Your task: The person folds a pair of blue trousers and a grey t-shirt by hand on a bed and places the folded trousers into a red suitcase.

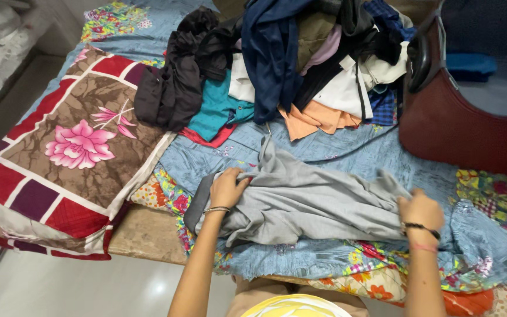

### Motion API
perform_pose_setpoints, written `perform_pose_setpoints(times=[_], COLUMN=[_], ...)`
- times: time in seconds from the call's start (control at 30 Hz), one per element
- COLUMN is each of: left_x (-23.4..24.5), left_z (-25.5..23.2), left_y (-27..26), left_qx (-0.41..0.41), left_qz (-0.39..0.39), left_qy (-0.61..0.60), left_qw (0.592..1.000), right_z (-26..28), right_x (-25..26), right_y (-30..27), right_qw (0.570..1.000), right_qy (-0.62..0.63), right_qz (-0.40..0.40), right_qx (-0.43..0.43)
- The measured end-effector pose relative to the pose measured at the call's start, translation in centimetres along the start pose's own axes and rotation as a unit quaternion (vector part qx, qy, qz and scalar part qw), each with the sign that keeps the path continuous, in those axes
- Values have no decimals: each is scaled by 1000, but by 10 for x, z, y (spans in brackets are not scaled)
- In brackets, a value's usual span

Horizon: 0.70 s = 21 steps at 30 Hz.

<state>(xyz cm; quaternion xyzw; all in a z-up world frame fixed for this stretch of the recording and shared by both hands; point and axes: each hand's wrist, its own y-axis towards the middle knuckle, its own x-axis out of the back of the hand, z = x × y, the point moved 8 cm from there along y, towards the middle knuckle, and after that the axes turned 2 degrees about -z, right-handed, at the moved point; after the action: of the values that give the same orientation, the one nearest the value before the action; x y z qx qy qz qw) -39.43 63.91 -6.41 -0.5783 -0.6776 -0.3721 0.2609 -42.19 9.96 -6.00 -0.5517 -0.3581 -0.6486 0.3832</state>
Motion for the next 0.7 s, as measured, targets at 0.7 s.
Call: perform_pose_setpoints(times=[0.7], left_x=[63], left_z=[18], left_y=[52], left_qx=[31], left_qz=[-61], left_qy=[25], left_qw=[997], right_z=[86], right_x=[-25], right_y=[29], right_qw=[938], right_qy=[-198], right_qz=[122], right_qx=[257])
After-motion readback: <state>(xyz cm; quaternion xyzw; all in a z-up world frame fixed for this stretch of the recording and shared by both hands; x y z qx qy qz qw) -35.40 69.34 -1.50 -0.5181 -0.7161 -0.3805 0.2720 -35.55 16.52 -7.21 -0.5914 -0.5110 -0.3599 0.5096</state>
